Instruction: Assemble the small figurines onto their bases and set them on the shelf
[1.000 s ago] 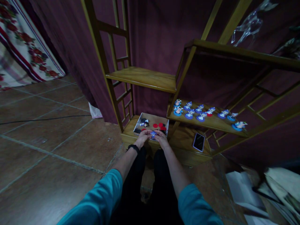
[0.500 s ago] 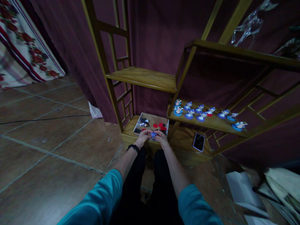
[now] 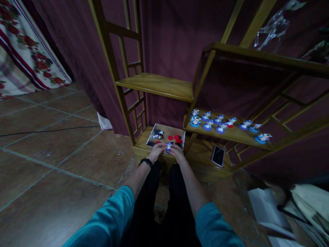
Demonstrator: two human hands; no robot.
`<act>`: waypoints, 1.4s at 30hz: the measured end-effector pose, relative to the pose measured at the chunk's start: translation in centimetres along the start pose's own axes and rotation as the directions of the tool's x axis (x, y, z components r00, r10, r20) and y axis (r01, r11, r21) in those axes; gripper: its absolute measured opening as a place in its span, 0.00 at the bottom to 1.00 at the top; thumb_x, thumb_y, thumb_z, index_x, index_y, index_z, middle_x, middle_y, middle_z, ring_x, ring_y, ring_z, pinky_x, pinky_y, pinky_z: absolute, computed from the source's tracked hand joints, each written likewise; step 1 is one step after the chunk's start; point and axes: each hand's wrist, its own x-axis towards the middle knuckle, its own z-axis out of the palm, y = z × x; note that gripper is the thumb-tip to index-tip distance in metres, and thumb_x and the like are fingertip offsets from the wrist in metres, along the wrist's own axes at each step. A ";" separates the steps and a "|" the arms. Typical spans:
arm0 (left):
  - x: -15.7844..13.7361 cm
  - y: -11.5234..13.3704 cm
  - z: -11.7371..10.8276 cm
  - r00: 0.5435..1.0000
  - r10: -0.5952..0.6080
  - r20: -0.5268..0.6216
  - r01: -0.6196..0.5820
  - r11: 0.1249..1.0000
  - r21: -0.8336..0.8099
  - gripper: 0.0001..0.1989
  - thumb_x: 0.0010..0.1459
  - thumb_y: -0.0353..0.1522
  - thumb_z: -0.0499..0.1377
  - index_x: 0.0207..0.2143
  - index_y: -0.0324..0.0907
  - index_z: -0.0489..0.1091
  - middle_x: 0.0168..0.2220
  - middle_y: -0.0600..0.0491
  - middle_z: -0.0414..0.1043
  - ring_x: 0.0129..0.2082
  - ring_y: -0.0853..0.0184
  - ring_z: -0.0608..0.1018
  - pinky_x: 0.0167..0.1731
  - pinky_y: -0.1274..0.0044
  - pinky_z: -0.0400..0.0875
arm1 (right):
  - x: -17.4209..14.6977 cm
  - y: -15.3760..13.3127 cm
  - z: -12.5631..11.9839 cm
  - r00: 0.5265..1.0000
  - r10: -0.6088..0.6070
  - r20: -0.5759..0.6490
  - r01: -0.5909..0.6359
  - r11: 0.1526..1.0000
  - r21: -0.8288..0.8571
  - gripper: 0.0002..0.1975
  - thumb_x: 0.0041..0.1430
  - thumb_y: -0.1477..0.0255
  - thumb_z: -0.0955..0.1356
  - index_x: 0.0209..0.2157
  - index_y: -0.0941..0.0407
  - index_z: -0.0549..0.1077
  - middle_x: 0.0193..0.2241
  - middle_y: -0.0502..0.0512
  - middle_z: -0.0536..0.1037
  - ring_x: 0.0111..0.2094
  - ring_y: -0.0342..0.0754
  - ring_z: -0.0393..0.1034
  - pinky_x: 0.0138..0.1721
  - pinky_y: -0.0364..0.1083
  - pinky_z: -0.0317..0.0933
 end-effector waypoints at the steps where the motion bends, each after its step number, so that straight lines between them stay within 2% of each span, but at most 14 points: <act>1: 0.0 0.0 0.0 1.000 -0.008 -0.005 0.008 1.000 -0.010 0.12 0.36 0.28 0.68 0.27 0.35 0.72 0.23 0.52 0.72 0.22 0.74 0.72 0.25 0.82 0.65 | 0.0 0.1 0.0 1.000 0.001 -0.012 -0.001 1.000 0.006 0.12 0.38 0.73 0.73 0.29 0.58 0.72 0.29 0.53 0.78 0.31 0.47 0.74 0.40 0.50 0.68; 10: -0.4 0.3 0.1 0.997 -0.071 -0.026 0.070 0.996 -0.055 0.10 0.38 0.28 0.67 0.27 0.36 0.72 0.24 0.52 0.72 0.23 0.75 0.73 0.27 0.82 0.67 | 0.4 0.7 -0.3 0.997 -0.003 -0.077 0.006 0.999 0.048 0.09 0.40 0.74 0.73 0.27 0.58 0.71 0.25 0.53 0.78 0.28 0.47 0.75 0.37 0.50 0.71; 22: -1.0 0.8 0.5 0.997 -0.074 0.010 0.075 0.994 -0.082 0.10 0.38 0.27 0.68 0.26 0.36 0.71 0.25 0.52 0.72 0.25 0.73 0.74 0.30 0.81 0.68 | 0.4 0.5 -0.1 0.994 0.019 -0.109 -0.013 0.998 0.055 0.10 0.39 0.73 0.73 0.27 0.58 0.71 0.21 0.52 0.77 0.23 0.45 0.73 0.32 0.48 0.71; 31: -0.8 0.5 0.5 0.994 -0.064 0.088 0.070 0.995 -0.070 0.15 0.35 0.25 0.69 0.29 0.35 0.70 0.25 0.52 0.72 0.24 0.73 0.74 0.29 0.80 0.67 | 0.2 0.3 -0.1 0.995 -0.009 -0.094 0.015 0.998 0.062 0.10 0.39 0.72 0.73 0.27 0.57 0.71 0.22 0.52 0.77 0.25 0.47 0.74 0.36 0.51 0.70; 36: -0.7 0.4 0.3 0.990 -0.046 0.134 0.052 0.998 -0.045 0.16 0.34 0.25 0.69 0.30 0.35 0.71 0.24 0.52 0.73 0.23 0.73 0.73 0.27 0.81 0.65 | 0.1 0.2 -0.1 0.999 -0.021 -0.034 0.023 0.999 0.043 0.11 0.41 0.71 0.72 0.30 0.57 0.72 0.26 0.53 0.78 0.31 0.48 0.75 0.40 0.51 0.69; 42: -0.5 0.4 0.2 0.995 -0.035 0.096 0.039 0.998 -0.040 0.17 0.34 0.26 0.69 0.31 0.34 0.73 0.26 0.50 0.74 0.25 0.71 0.74 0.29 0.80 0.65 | -0.3 -0.1 0.2 1.000 -0.020 -0.004 0.020 0.998 0.053 0.12 0.39 0.74 0.73 0.30 0.57 0.73 0.28 0.53 0.79 0.33 0.48 0.75 0.43 0.53 0.67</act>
